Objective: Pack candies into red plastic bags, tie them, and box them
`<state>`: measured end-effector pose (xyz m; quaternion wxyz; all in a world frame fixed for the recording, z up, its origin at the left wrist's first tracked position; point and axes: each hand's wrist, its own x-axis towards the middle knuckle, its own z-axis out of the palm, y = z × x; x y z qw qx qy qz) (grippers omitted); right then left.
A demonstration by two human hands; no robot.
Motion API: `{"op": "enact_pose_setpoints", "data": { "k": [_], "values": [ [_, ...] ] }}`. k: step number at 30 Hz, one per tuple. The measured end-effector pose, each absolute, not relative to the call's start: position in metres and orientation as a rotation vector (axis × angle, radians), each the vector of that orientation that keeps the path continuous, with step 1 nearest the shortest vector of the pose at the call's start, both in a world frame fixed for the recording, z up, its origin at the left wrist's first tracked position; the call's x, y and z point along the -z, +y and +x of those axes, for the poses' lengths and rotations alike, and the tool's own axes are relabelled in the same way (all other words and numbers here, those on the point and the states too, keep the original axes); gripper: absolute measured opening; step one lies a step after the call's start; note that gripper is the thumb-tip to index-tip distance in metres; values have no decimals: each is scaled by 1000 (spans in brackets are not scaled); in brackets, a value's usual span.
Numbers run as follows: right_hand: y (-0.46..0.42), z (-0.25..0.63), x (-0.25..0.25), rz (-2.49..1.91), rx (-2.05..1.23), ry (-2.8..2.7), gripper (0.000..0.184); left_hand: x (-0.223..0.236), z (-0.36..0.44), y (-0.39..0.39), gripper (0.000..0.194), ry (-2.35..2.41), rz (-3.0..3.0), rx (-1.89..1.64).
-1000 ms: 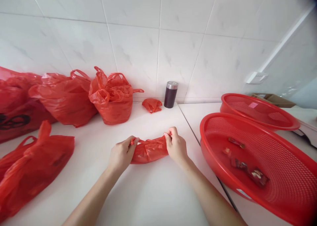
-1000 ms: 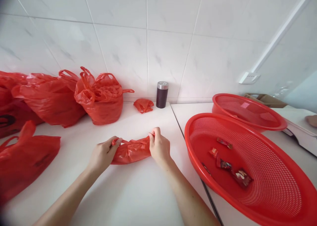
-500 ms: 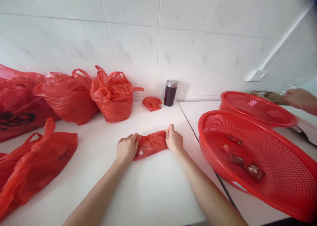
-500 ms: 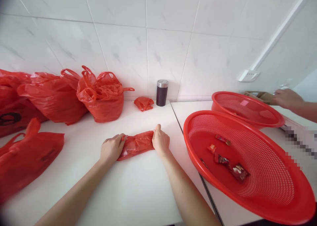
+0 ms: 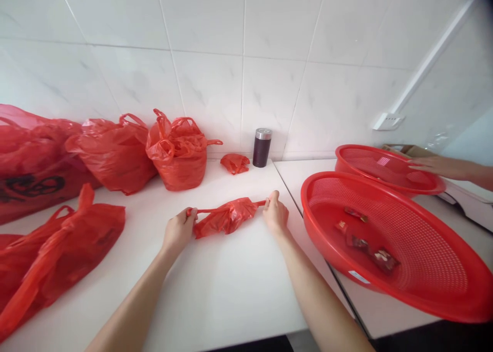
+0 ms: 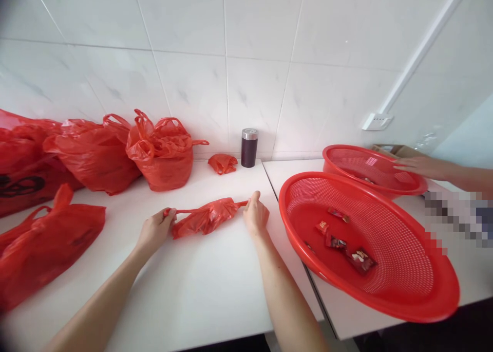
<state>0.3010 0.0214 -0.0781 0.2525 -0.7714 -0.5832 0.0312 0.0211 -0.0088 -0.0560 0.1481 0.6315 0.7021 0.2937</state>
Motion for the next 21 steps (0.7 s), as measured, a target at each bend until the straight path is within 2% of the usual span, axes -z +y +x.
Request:
{"op": "enact_pose_setpoints", "data": {
  "k": [8, 12, 15, 21],
  "values": [
    [25, 302, 81, -1959, -209, -1469, 8, 56, 6, -14, 49, 1951, 1745, -881],
    [27, 307, 84, -1815, -298, -1342, 7, 46, 19, -11, 33, 2081, 1840, -964],
    [26, 310, 84, -1651, -378, -1271, 15, 37, 54, -9, 36, 2044, 2063, -1003],
    [17, 308, 78, -1344, -539, -1282, 48, 37, 116, 1, 25, 1676, 2337, -679]
  ]
}}
